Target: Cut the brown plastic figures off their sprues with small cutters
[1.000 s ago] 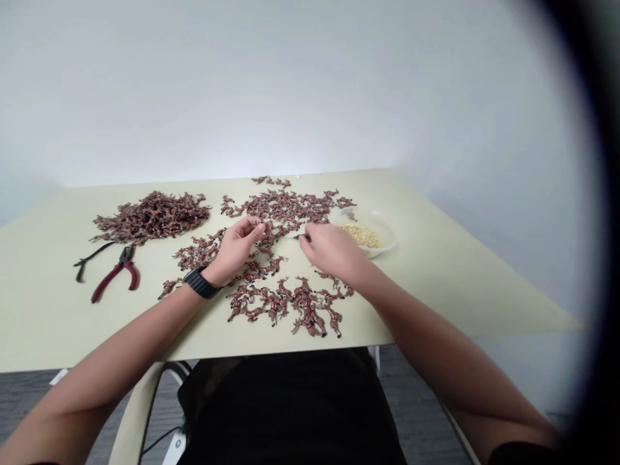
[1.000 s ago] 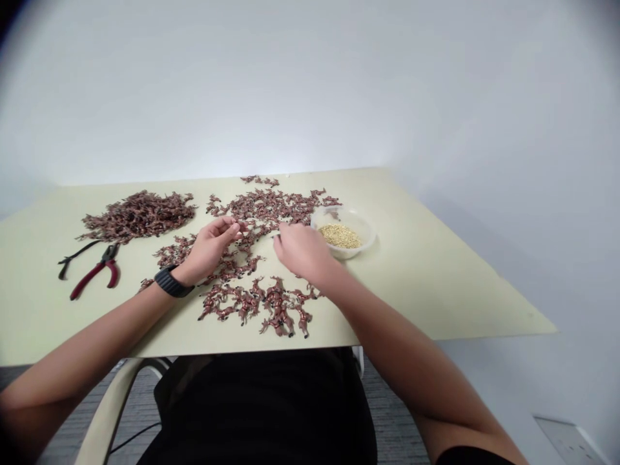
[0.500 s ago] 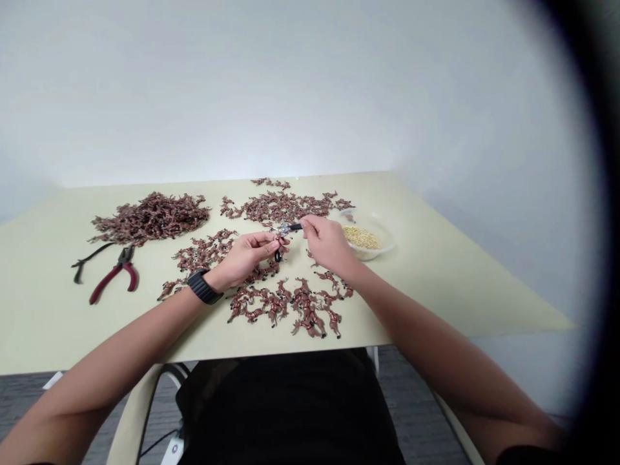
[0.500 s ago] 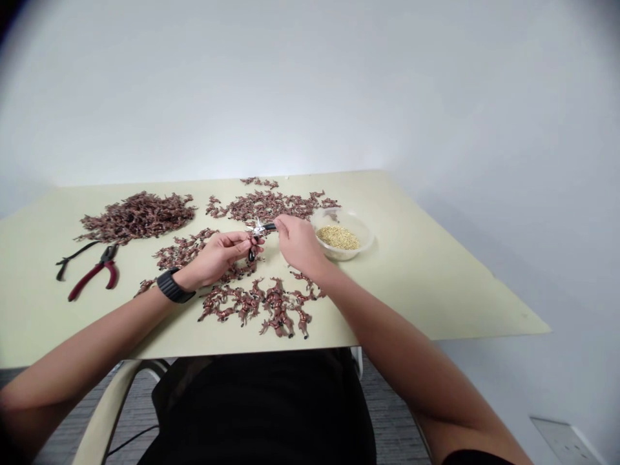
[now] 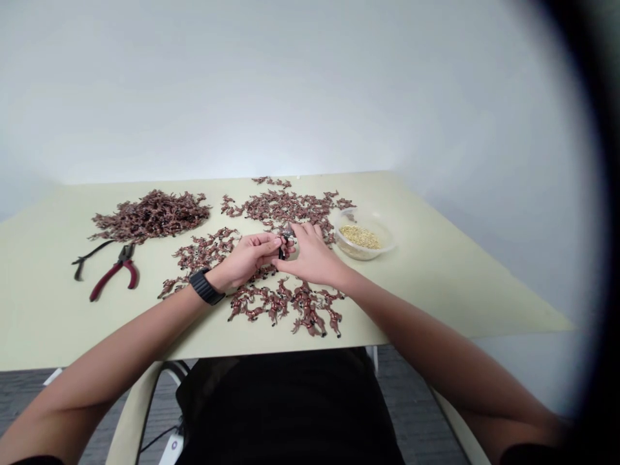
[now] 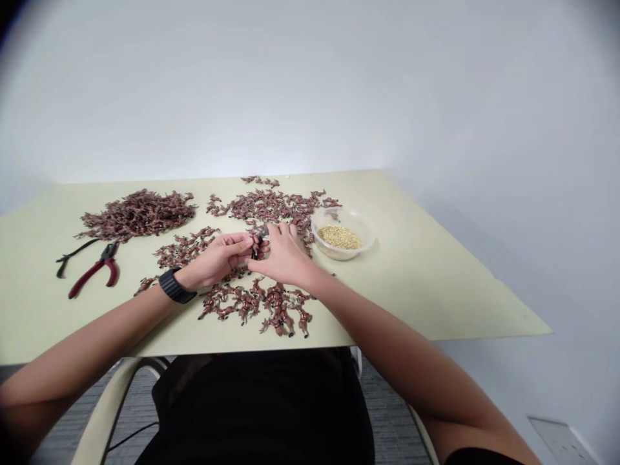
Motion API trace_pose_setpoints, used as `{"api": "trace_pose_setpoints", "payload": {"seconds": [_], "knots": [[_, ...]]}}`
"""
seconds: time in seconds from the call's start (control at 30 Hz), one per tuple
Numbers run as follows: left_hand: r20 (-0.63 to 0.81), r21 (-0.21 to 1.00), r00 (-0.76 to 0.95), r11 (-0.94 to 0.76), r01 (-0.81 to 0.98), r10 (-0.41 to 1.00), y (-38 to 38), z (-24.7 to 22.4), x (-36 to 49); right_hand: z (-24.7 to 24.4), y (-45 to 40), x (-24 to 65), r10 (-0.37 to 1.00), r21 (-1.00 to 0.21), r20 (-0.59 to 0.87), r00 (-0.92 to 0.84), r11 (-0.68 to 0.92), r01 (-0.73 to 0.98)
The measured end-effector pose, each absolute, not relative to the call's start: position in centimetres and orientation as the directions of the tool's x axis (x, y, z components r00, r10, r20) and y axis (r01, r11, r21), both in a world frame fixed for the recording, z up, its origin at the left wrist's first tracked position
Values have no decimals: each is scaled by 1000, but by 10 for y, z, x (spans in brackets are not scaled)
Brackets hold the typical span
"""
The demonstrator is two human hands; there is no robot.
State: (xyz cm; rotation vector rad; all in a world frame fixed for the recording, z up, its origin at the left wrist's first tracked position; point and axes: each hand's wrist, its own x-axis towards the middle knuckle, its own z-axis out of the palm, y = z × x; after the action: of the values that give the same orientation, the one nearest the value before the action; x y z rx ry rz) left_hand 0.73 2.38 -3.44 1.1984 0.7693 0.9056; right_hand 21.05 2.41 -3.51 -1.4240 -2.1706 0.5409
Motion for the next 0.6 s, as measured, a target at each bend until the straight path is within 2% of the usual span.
{"api": "trace_pose_setpoints", "payload": {"seconds": [0.2,0.47,0.6], "knots": [[-17,973,415,111,-202,910,26,-34,5,-31,24,210,924,-629,209,-322,379,679],[-40,936,388,170,-308,921,27,-37,6,-24,21,213,930,-628,133,-343,347,697],[-30,929,373,164,-332,927,27,-35,6,-18,21,212,916,-677,238,-323,395,621]]}}
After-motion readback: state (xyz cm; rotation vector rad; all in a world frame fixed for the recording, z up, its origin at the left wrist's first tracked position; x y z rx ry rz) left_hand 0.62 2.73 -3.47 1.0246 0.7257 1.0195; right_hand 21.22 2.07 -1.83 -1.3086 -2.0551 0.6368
